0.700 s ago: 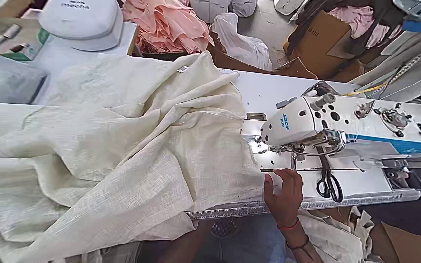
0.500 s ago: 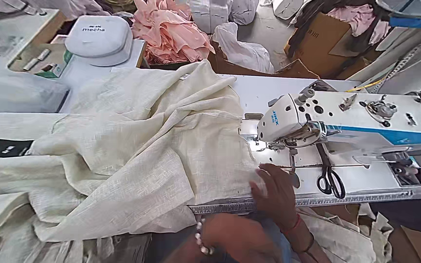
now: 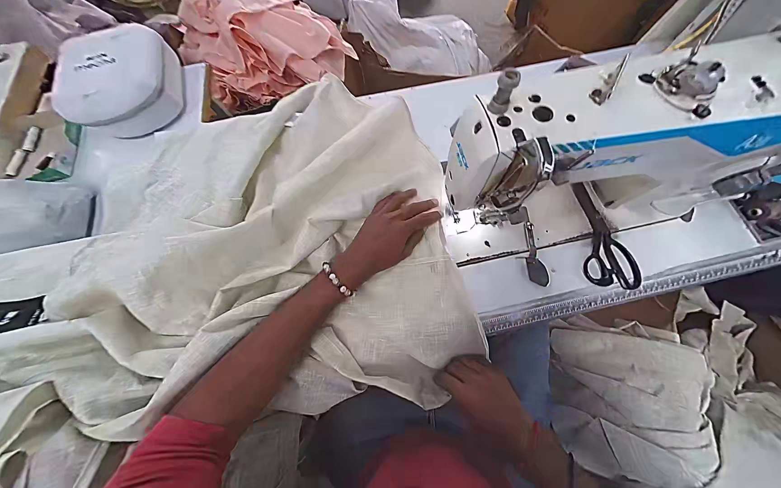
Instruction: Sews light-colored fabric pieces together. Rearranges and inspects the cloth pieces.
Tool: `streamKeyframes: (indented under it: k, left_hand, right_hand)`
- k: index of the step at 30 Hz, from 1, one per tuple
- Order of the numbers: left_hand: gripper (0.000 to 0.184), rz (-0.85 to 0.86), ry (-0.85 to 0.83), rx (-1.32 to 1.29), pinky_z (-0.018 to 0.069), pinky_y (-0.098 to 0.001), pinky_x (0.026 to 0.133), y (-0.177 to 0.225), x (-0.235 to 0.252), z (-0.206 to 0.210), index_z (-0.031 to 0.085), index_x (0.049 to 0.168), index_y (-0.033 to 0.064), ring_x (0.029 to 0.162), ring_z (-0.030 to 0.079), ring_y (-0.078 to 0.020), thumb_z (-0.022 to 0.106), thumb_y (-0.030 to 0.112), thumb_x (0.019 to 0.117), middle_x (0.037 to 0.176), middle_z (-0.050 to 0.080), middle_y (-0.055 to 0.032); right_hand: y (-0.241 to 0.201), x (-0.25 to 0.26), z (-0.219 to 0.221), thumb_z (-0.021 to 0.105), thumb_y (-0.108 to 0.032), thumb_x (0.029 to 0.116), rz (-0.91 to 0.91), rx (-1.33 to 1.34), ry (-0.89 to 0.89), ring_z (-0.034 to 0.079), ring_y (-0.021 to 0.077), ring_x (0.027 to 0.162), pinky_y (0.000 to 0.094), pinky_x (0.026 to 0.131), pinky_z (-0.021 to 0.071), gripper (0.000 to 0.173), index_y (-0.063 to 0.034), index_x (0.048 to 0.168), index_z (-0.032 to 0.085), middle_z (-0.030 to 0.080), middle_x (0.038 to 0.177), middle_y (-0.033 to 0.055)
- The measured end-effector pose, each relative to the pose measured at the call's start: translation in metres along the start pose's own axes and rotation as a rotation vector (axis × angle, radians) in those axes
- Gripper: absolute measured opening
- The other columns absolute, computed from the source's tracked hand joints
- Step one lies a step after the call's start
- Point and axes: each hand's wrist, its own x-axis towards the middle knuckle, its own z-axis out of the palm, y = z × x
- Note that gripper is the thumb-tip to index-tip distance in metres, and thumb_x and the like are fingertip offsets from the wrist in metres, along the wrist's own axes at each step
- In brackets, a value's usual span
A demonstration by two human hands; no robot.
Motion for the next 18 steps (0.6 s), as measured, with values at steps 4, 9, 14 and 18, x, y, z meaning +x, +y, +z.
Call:
streamKeyframes:
  k: [4, 9, 14, 18]
  left_hand:
    - [0.045, -0.043, 0.032, 0.04, 0.0294, -0.056, 0.122, 0.022, -0.011, 0.007, 0.059, 0.146, 0.0292, 0.15, 0.037, -0.0305, 0.043, 0.027, 0.1046, 0.155, 0.053, 0.0072]
    - [0.044, -0.102, 0.025, 0.011, 0.035, -0.0489, 0.118, 0.024, -0.005, 0.003, 0.06, 0.144, 0.0243, 0.145, 0.044, -0.0225, 0.04, 0.033, 0.1064, 0.153, 0.054, 0.0075]
    - [0.038, -0.142, 0.074, 0.085, 0.0434, -0.044, 0.085, 0.026, 0.014, -0.001, 0.071, 0.13, 0.0252, 0.105, 0.06, -0.0208, 0.044, 0.036, 0.1064, 0.139, 0.064, 0.0092]
    - [0.057, -0.103, 0.019, 0.195, 0.0406, -0.0428, 0.081, 0.022, 0.016, -0.004, 0.067, 0.136, 0.0294, 0.099, 0.058, -0.0213, 0.045, 0.068, 0.0986, 0.142, 0.062, 0.0102]
  right_hand:
    - [-0.013, 0.03, -0.033, 0.051, -0.018, 0.0947, 0.206, 0.181, 0.274, 0.07, 0.0124, 0.097, 0.0357, 0.081, 0.0584, 0.028, -0.0213, 0.107, 0.076, 0.075, 0.103, -0.0037]
    - [0.024, 0.092, -0.061, 0.053, -0.032, 0.1041, 0.546, -0.045, 0.454, 0.067, 0.0223, 0.097, 0.0426, 0.084, 0.0542, 0.033, -0.0083, 0.12, 0.071, 0.073, 0.106, 0.0061]
    - [0.025, 0.122, -0.039, 0.052, -0.04, 0.1047, 0.584, -0.286, 0.369, 0.063, 0.0224, 0.078, 0.041, 0.069, 0.045, 0.039, -0.0134, 0.124, 0.073, 0.07, 0.086, 0.0028]
    - [0.022, 0.115, -0.041, 0.049, -0.02, 0.1028, 0.523, -0.291, 0.352, 0.055, 0.0181, 0.054, 0.0372, 0.056, 0.0414, 0.037, -0.0132, 0.131, 0.072, 0.063, 0.062, 0.0004]
